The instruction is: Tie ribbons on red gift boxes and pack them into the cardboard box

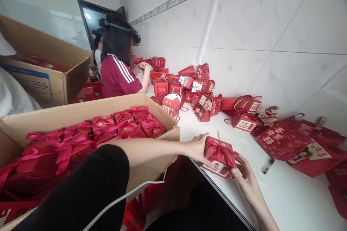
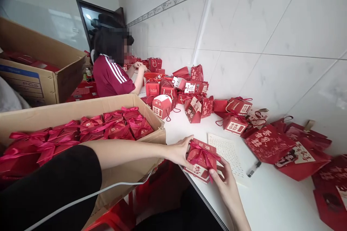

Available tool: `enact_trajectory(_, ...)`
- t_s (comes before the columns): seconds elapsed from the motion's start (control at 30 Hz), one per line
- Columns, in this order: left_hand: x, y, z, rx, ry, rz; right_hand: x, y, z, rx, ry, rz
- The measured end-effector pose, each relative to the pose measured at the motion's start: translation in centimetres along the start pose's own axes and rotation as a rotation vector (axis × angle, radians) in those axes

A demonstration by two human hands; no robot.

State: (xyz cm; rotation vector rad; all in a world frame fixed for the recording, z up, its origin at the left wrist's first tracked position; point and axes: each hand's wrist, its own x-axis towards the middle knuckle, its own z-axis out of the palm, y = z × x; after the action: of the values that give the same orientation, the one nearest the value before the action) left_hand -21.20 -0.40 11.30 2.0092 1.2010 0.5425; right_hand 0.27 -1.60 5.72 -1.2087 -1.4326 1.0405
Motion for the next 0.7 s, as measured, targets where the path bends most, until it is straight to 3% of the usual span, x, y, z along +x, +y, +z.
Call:
enact_trajectory(0.1, 0.9, 0.6, -1.1, -0.056, 0.114, -0.011, -0.6, -0.1, 0.1, 0.118, 0.063, -0.063)
enact_trajectory(0.17, 1.3, 1.6, -2.8, -0.214, 0.154, -0.02, -1.0, -0.2, 0.1, 0.198, 0.162, -0.061)
enact_trajectory(0.27, 1.0, 3.2, -6.6, -0.576, 0.103, -0.144, -1.1, -0.2, 0.1, 0.16, 0.319, -0.038)
enact_trajectory(0.33, 0.1, 4.0, -9.5, -0.809, 0.156, -0.237, -1.0, 0.2, 0.2, 0.029, 0.365, -0.064)
enact_trajectory(0.43, -2.4, 4.5, -13.2, -1.046, 0.195, -0.225, -0.7, 1.3, 0.5, -0.138, 0.29, -0.102)
enact_trajectory(0.5, -4.2, 4.3, -14.8, -1.082, 0.221, -0.238, -0.6, 2.4, 0.9, -0.246, 0.212, -0.139)
enact_trajectory(0.7, -8.7, 2.6, -16.9, -1.028, 0.344, -0.403, -0.5, 5.5, 1.5, -0.529, 0.162, -0.384)
